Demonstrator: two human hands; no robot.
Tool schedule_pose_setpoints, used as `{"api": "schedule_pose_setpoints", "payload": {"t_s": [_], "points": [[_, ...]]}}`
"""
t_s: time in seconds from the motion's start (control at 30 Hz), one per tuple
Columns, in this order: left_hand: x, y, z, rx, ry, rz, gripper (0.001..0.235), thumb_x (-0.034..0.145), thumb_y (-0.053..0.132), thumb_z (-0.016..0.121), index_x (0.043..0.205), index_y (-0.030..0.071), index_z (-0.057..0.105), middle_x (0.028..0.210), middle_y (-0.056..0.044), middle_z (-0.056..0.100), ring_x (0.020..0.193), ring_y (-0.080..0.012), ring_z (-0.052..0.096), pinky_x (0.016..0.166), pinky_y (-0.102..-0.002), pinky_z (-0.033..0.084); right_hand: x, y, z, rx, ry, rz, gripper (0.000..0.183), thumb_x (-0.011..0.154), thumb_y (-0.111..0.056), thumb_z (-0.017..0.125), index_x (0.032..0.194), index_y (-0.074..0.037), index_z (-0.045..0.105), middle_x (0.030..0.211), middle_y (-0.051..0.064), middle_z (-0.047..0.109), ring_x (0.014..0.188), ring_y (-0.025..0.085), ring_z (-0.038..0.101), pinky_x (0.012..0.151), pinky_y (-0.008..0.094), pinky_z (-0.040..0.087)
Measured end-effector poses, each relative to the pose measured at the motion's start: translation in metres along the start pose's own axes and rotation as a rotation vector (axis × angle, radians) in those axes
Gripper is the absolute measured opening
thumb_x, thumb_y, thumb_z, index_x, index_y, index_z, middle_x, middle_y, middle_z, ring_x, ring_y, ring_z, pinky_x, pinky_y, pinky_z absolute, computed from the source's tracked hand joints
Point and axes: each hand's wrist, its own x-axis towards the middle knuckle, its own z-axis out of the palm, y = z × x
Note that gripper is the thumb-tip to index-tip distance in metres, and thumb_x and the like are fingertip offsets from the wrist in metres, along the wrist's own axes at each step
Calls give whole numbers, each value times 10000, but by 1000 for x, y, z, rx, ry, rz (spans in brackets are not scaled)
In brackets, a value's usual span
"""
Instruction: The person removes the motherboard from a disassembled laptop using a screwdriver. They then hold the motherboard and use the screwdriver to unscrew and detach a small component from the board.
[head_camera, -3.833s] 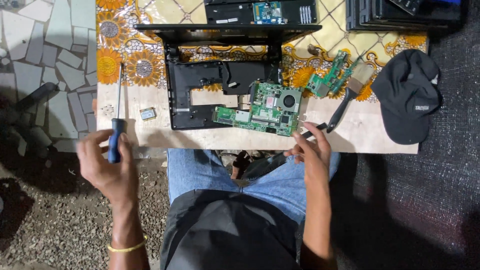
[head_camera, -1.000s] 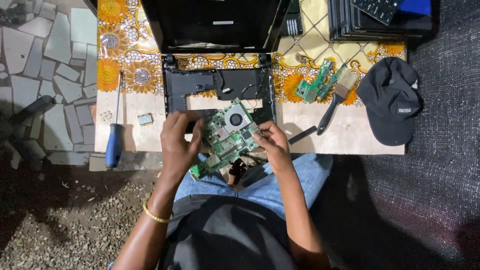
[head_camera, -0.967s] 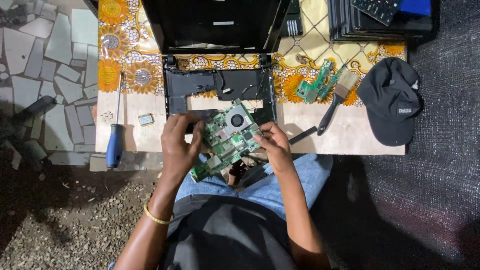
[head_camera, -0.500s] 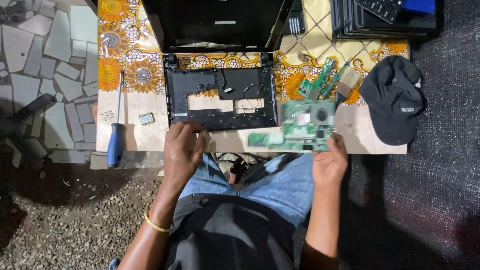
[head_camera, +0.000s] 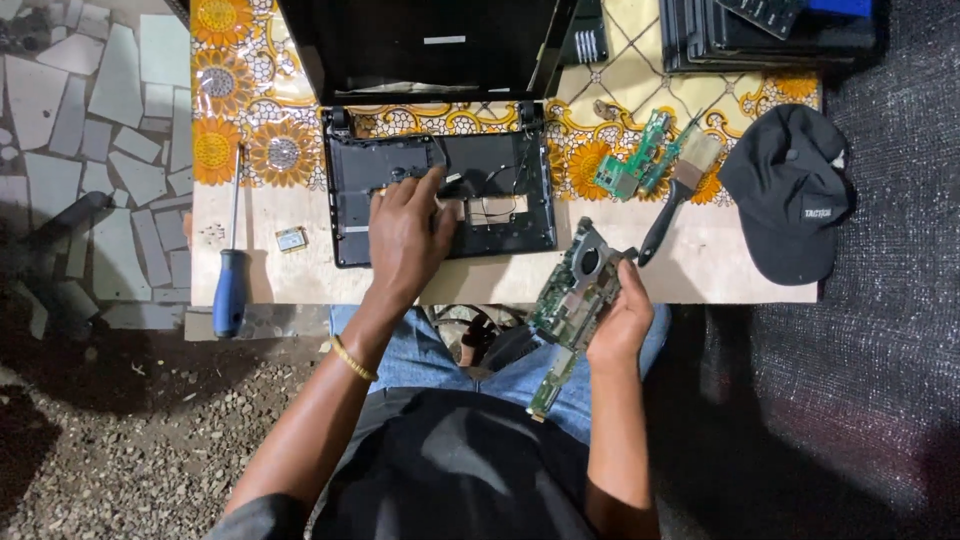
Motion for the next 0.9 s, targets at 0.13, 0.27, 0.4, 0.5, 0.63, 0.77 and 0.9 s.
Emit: {"api": "schedule_pose_setpoints", "payload": {"t_s": [0.13,0.27,0.4,0.5,0.63,0.77,0.9], "points": [[15,-4,26,106,-17,-52,315,976,239,817,1278,167,763,878,-27,722,842,-296,740,791,-431,494,15,2,-25,-66,46,-28,445,976,-312,835,1359,-96,766,1335,137,785,1285,296,731,1151,475,564],[12,-11,35,74,101,-41,177,949,168,846,1088,228,757,804,43,697,765,-244,747,751,-386,501,27,3,-38,-103,77,-47,433,962,-297,860,1345,-113,778,1298,134,781,1249,289,724,1126,471,568],[-7,2,6,-92,179,-36,122,1033,148,780,1132,186,718,793,1,617,773,-272,701,765,-386,486,25,5,-39,-146,55,-48,423,989,-341,840,1352,-136,773,1316,129,773,1284,288,720,1150,485,555],[-28,-1,-6,-156,154,-27,81,1030,167,748,1086,162,690,833,-13,611,784,-276,660,756,-404,452,23,6,-33,-140,67,-40,371,990,-352,828,1315,-174,803,1299,99,803,1262,261,744,1137,435,578],[-45,6,-23,-95,165,-80,150,1059,315,753,1004,190,691,972,0,553,878,-238,586,829,-398,422,15,7,-30,-286,78,-104,526,1039,-378,782,1526,-201,690,1609,123,598,1574,341,464,1326,570,295],[-33,12,-40,-70,227,-61,170,1029,286,794,1113,189,683,1213,-59,609,1083,-311,618,903,-451,436,13,6,-24,-299,97,-98,505,1035,-365,779,1511,-215,702,1602,100,604,1567,319,475,1338,565,296],[6,14,-50,-66,294,11,299,1011,180,814,1266,114,675,1359,-172,613,1266,-377,593,1050,-517,477,-9,1,5,-326,88,-109,515,1034,-354,760,1524,-214,687,1646,113,558,1608,342,404,1348,582,224]]}}
